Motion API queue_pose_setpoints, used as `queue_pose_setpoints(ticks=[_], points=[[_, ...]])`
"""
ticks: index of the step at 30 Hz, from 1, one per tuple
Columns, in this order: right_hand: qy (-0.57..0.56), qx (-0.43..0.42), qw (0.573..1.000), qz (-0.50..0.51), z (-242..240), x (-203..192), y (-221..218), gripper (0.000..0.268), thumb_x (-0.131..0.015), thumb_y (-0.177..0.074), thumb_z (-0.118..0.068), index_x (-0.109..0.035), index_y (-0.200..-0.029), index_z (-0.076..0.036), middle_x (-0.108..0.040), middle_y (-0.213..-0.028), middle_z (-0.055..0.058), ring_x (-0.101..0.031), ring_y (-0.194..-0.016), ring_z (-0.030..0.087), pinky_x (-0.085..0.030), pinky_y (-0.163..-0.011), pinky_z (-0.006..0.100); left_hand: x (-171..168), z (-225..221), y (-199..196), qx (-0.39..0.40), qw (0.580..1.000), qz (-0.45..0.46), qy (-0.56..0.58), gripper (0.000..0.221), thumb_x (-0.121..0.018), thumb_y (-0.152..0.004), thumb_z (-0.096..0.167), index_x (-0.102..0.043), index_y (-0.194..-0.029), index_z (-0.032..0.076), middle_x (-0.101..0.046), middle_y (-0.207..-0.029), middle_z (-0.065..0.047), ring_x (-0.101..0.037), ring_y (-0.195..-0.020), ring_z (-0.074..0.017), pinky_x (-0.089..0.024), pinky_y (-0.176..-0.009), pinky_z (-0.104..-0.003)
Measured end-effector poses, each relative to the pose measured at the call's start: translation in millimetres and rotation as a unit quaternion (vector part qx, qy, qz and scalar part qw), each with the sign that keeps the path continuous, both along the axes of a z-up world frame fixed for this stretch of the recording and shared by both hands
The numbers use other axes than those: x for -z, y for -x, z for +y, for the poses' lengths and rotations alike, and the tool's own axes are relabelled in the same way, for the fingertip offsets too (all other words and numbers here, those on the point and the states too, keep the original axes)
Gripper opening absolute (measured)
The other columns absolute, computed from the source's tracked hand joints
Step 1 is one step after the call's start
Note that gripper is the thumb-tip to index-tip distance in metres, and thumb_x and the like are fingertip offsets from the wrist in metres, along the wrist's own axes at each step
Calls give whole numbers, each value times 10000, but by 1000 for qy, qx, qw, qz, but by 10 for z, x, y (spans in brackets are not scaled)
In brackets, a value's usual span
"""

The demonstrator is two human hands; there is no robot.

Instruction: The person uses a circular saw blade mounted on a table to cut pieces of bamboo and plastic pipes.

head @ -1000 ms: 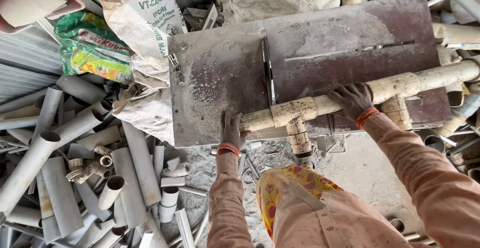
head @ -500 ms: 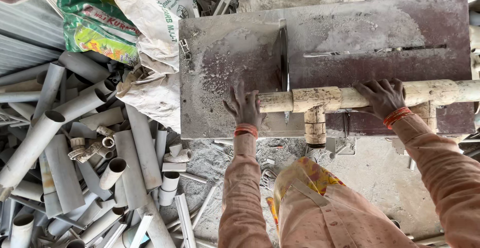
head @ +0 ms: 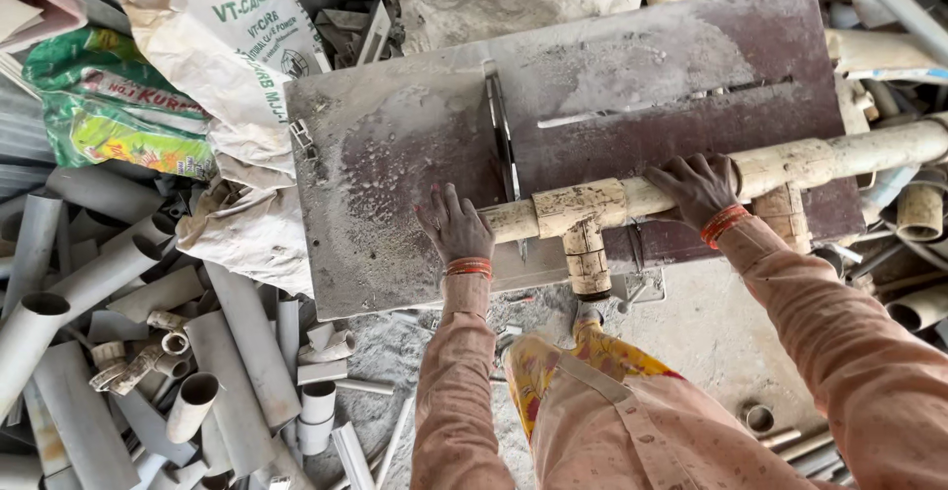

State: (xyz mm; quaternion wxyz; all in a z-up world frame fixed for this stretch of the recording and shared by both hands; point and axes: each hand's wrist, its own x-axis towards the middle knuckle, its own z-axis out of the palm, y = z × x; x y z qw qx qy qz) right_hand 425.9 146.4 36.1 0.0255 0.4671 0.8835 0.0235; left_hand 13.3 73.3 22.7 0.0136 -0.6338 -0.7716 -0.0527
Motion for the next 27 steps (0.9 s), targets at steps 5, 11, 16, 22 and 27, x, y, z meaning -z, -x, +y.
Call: queue_pose_setpoints(ticks=[5,11,16,22,27], points=[[-23,-7,1000,5,2,89,-44,886,-847,-625,-626,-578,-1427,-362,-673,-1231,-8,-601,-1133,238,-403,-1077,541,24,18,-81,1,999,35,-30,188,-653,-863,246,-700,-946,84,-544,-1434,-103,-378,-1457,-313,-115,-1220,-628],[5,1,1000,-5,20,109,113,950,-802,-573,-732,-563,-1410,-352,-662,-1239,11,-591,-1105,261,-395,-1017,577,316,141,-76,50,995,-17,-89,109,-669,-949,191,-706,-963,90,-665,-1229,-91,-631,-1147,-264,-463,-1095,-468],[8,-15,1000,-20,12,6,273,959,-750,-602,-773,-567,-1437,-338,-649,-1225,20,-584,-1107,257,-392,-999,574,418,84,44,56,991,-81,-91,89,-654,-946,134,-705,-1018,121,-713,-1005,-55,-706,-950,-249,-571,-943,-433],[-14,30,997,67,-15,-47,302,658,-582,-813,-760,-683,-1227,-258,-674,-1190,-1,-611,-1084,224,-427,-1009,543,335,51,39,98,981,-62,-155,54,-617,-908,162,-649,-944,137,-697,-950,-54,-705,-849,-242,-601,-881,-437],[-98,100,980,140,-8,162,355,388,-558,-1033,-529,-740,-982,-189,-716,-976,36,-652,-884,224,-510,-887,471,274,36,80,119,965,-91,-213,23,-593,-907,139,-574,-899,129,-673,-931,-59,-693,-819,-257,-595,-821,-442]])
